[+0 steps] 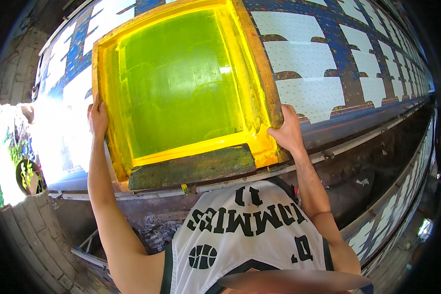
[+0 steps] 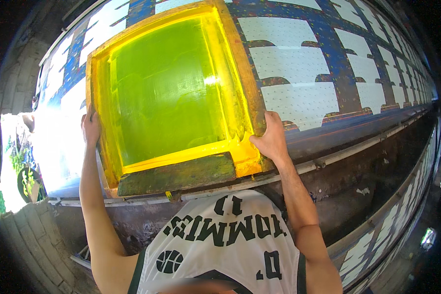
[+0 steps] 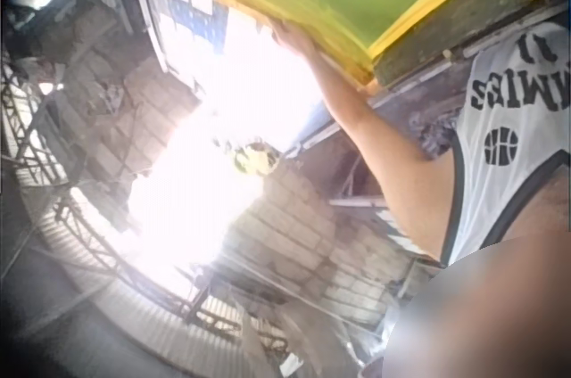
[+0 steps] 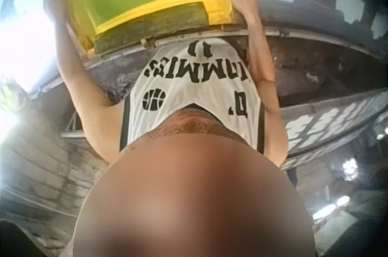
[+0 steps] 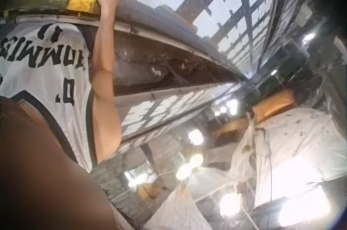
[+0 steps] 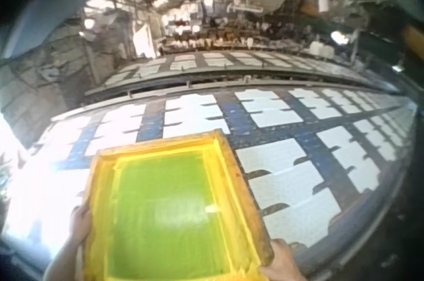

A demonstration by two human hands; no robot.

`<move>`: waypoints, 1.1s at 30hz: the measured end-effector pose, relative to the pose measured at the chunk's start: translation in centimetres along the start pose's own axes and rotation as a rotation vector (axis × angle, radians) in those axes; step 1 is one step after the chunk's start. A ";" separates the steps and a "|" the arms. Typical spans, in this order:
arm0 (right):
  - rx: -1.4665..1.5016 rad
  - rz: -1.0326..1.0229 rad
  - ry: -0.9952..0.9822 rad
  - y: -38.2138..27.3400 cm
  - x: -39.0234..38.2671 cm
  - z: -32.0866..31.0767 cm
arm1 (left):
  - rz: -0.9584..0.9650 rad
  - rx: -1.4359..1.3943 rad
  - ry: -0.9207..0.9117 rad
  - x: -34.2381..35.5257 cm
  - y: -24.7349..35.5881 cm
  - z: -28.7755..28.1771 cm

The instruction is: The person uses a squeegee to spread green ink across a screen-printing frame held over a surface. The person repeatedly pulls the squeegee across the screen to distribute the ink evenly.

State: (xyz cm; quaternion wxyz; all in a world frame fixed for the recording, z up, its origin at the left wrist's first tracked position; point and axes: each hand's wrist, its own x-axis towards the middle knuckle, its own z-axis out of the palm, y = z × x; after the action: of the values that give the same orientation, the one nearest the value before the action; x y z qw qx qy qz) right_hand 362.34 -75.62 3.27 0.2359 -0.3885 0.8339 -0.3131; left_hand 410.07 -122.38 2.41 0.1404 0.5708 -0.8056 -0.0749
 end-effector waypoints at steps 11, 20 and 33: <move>-0.059 -0.160 0.105 -2.7 -0.5 -3.5 | -0.002 -0.166 0.020 1.0 -0.8 0.4; -0.014 -0.135 0.122 7.7 3.5 -15.5 | 0.043 -0.218 0.079 1.0 14.4 2.9; -0.011 -0.025 0.201 31.7 6.6 -32.0 | 0.063 -0.077 0.132 -6.5 41.4 12.0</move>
State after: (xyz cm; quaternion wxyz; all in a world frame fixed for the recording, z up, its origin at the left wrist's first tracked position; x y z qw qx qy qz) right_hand 322.31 -54.11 2.09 0.1451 -0.3669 0.8502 -0.3485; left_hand 371.09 -102.78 1.72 0.2173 0.5428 -0.8088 -0.0637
